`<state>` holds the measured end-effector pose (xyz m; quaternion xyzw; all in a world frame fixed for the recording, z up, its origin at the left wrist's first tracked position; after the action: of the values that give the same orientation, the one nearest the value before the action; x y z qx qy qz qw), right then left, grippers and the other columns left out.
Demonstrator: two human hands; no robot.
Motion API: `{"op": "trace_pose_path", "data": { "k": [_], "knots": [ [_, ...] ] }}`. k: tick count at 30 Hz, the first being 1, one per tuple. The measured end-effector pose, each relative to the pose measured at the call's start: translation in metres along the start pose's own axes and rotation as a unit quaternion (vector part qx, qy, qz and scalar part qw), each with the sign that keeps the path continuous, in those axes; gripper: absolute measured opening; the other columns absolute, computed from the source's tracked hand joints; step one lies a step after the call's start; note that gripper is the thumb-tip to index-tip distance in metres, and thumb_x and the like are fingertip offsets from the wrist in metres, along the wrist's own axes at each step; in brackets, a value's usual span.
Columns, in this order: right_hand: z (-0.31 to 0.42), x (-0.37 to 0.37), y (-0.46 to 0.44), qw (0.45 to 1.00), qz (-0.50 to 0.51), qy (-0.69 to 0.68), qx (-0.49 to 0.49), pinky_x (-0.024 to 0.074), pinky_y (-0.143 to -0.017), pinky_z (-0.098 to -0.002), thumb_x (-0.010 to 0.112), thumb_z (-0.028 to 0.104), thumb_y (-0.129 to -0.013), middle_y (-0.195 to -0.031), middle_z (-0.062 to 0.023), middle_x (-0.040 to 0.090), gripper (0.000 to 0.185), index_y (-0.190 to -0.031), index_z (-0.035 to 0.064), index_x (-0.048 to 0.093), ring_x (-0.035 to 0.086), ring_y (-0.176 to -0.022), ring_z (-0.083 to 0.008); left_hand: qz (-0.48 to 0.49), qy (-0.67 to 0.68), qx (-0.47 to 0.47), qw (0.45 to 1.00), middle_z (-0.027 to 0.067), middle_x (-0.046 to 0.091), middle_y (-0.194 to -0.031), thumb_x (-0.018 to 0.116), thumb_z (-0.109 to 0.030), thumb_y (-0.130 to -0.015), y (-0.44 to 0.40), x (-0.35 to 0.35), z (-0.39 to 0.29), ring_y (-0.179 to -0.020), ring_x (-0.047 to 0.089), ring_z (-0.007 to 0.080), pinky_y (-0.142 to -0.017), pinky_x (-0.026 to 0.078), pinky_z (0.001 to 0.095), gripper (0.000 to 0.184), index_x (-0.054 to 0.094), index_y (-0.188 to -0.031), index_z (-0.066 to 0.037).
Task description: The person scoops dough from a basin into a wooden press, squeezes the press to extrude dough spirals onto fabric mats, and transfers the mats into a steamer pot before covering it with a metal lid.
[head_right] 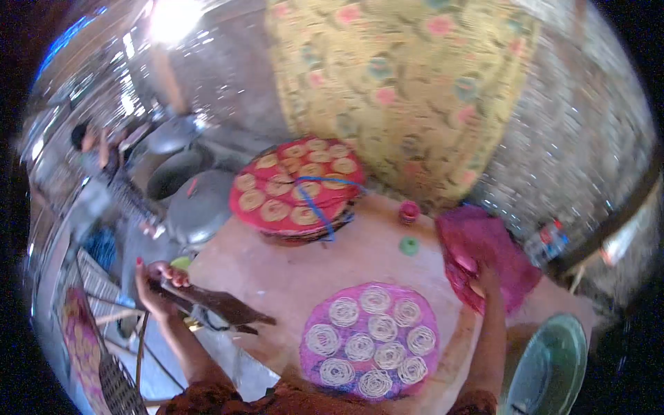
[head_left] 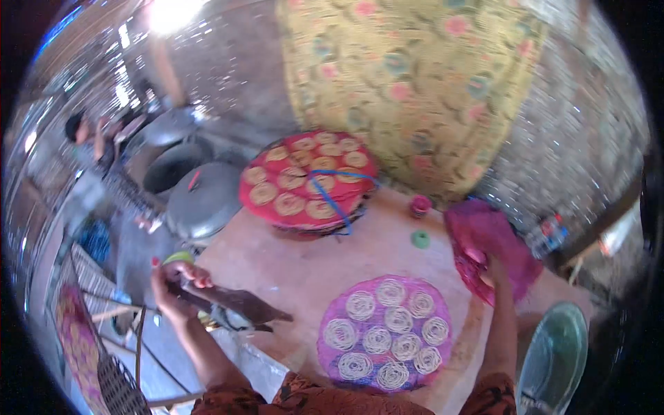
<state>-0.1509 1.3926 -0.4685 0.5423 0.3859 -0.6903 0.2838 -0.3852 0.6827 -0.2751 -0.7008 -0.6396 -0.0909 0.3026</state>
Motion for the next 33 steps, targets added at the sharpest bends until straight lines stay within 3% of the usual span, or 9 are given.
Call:
{"op": "trace_pose_path", "data": {
  "k": [4,7,9,15,19,24,25,29,33],
  "knots": [
    [0.005,0.002,0.003,0.999,-0.024,0.048,-0.008,0.0468,-0.083,-0.0478,0.056,0.015,-0.072,-0.117,-0.0217,0.054,0.053,-0.123,0.0071,0.048,0.059,-0.095,-0.0399,0.037,0.032,0.003,0.999,0.0133,0.048,-0.05,0.024,-0.049,-0.094,0.011,0.013,-0.011,-0.047,0.048,0.0249,-0.053,0.044,0.038,0.064,0.05,-0.061,0.0],
    [-0.028,0.02,0.0,0.983,0.086,0.101,0.125,0.0475,-0.082,-0.0483,0.056,0.014,-0.072,-0.112,-0.0213,0.058,0.056,-0.126,0.0079,0.045,0.06,-0.096,-0.0375,0.029,0.04,0.0,0.999,0.013,0.048,-0.051,0.024,-0.05,-0.094,0.01,0.016,-0.009,-0.047,0.048,0.0243,-0.053,0.044,0.0388,0.064,0.05,-0.061,-0.001],
    [-0.043,0.006,-0.005,0.985,-0.013,0.105,0.135,0.0484,-0.073,-0.0495,0.05,0.006,-0.072,-0.09,-0.0195,0.065,0.045,-0.117,0.0096,0.052,0.062,-0.083,-0.0397,-0.011,0.041,0.0,0.999,0.0099,0.045,-0.051,0.027,-0.047,-0.094,0.011,0.01,-0.006,-0.046,0.047,0.0221,-0.05,0.042,0.0369,0.059,0.048,-0.062,-0.002],
    [-0.023,-0.111,-0.024,0.982,-0.13,0.088,0.105,0.0498,-0.072,-0.0474,0.05,0.008,-0.078,-0.092,-0.019,0.064,0.036,-0.112,0.0141,0.057,0.063,-0.085,-0.0369,-0.087,0.004,0.034,0.996,0.0087,0.043,-0.052,0.027,-0.043,-0.096,0.014,-0.023,-0.01,-0.045,0.043,0.0193,-0.046,0.04,0.0327,0.055,0.047,-0.065,-0.003],
    [-0.035,-0.2,-0.015,0.95,-0.219,0.044,0.219,0.0496,-0.075,-0.0472,0.053,0.013,-0.077,-0.091,-0.0207,0.064,0.034,-0.111,0.0154,0.058,0.063,-0.085,-0.0382,-0.034,0.009,0.03,0.999,0.0068,0.043,-0.053,0.032,-0.043,-0.096,0.01,-0.011,-0.011,-0.048,0.043,0.0165,-0.052,0.039,0.0287,0.051,0.047,-0.066,-0.005],
    [-0.065,-0.267,0.024,0.874,-0.362,-0.03,0.323,0.0484,-0.076,-0.0477,0.054,0.015,-0.076,-0.088,-0.0227,0.064,0.031,-0.105,0.0105,0.062,0.062,-0.086,-0.0401,-0.078,-0.002,0.018,0.997,0.0054,0.041,-0.053,0.035,-0.042,-0.096,0.009,-0.013,-0.01,-0.05,0.043,0.0153,-0.055,0.038,0.026,0.048,0.045,-0.068,-0.005],
    [-0.081,-0.267,0.034,0.849,-0.401,-0.068,0.336,0.048,-0.075,-0.0478,0.053,0.014,-0.076,-0.088,-0.0231,0.064,0.029,-0.103,0.009,0.063,0.061,-0.086,-0.0407,0.0,-0.008,0.005,1.0,0.0048,0.041,-0.058,0.033,-0.043,-0.096,0.005,-0.015,-0.006,-0.056,0.043,0.0163,-0.06,0.039,0.0293,0.046,0.046,-0.074,-0.006],
    [-0.152,-0.212,0.063,0.785,-0.423,-0.156,0.425,0.0477,-0.078,-0.0479,0.05,0.013,-0.077,-0.088,-0.0269,0.063,0.025,-0.095,0.0009,0.063,0.06,-0.089,-0.043,-0.017,-0.004,0.01,1.0,0.0049,0.04,-0.058,0.033,-0.042,-0.096,-0.009,-0.054,0.0,-0.057,0.042,0.0179,-0.061,0.038,0.0291,0.044,0.045,-0.074,-0.006],
    [-0.257,-0.058,0.098,0.804,-0.236,-0.098,0.537,0.0501,-0.077,-0.0486,0.054,0.02,-0.078,-0.096,-0.024,0.064,0.031,-0.097,-0.0038,0.061,0.062,-0.088,-0.0436,-0.041,0.005,0.019,0.999,0.0048,0.039,-0.06,0.034,-0.043,-0.096,-0.003,-0.045,-0.003,-0.059,0.041,0.0176,-0.061,0.037,0.0286,0.045,0.044,-0.073,-0.006]
  ]
}}
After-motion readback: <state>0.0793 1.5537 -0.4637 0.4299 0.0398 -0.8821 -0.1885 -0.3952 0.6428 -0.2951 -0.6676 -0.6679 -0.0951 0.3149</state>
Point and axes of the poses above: each hand's wrist, its own y-axis away from the middle knuckle, its own x-axis out of the palm, z = x × y, the point moved 9 cm from there along -y, towards the middle knuckle
